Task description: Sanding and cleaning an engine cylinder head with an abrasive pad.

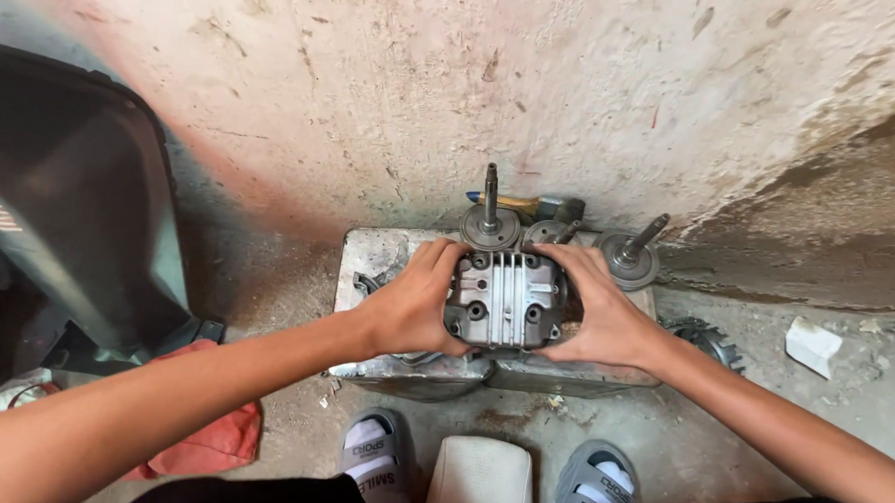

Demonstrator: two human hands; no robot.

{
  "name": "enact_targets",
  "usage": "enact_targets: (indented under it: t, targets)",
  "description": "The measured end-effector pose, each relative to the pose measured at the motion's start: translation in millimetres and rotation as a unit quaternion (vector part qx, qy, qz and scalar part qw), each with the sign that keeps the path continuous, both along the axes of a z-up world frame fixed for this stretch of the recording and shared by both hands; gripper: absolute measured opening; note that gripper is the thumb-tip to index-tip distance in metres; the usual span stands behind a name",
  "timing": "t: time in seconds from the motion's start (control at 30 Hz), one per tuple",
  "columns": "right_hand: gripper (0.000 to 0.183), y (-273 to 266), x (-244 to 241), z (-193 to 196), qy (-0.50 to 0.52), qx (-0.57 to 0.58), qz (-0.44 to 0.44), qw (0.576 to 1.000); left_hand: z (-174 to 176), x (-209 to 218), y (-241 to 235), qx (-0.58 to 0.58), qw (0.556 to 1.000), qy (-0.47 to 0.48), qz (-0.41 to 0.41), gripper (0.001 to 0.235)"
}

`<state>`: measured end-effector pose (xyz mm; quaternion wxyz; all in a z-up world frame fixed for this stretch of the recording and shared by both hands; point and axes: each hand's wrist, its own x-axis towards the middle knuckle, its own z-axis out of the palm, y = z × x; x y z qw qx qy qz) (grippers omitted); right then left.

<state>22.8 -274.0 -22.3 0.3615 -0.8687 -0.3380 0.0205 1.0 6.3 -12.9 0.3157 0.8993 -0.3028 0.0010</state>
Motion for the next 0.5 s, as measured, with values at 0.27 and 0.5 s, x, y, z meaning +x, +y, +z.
enact_targets:
  t: [0.27, 0.5]
  targets:
    - [0.123, -3.6, 16.0, -13.4, 0.054, -0.008, 0.017, 0.998, -3.3, 11.7, 8.6, -0.037, 0.998, 0.047, -0.008, 0.115]
    - [0.128, -5.6, 25.3, -20.6, 0.071, -0.006, 0.042, 0.997, -8.1, 14.9, 18.4, -0.061, 0.992, 0.106, -0.005, 0.114]
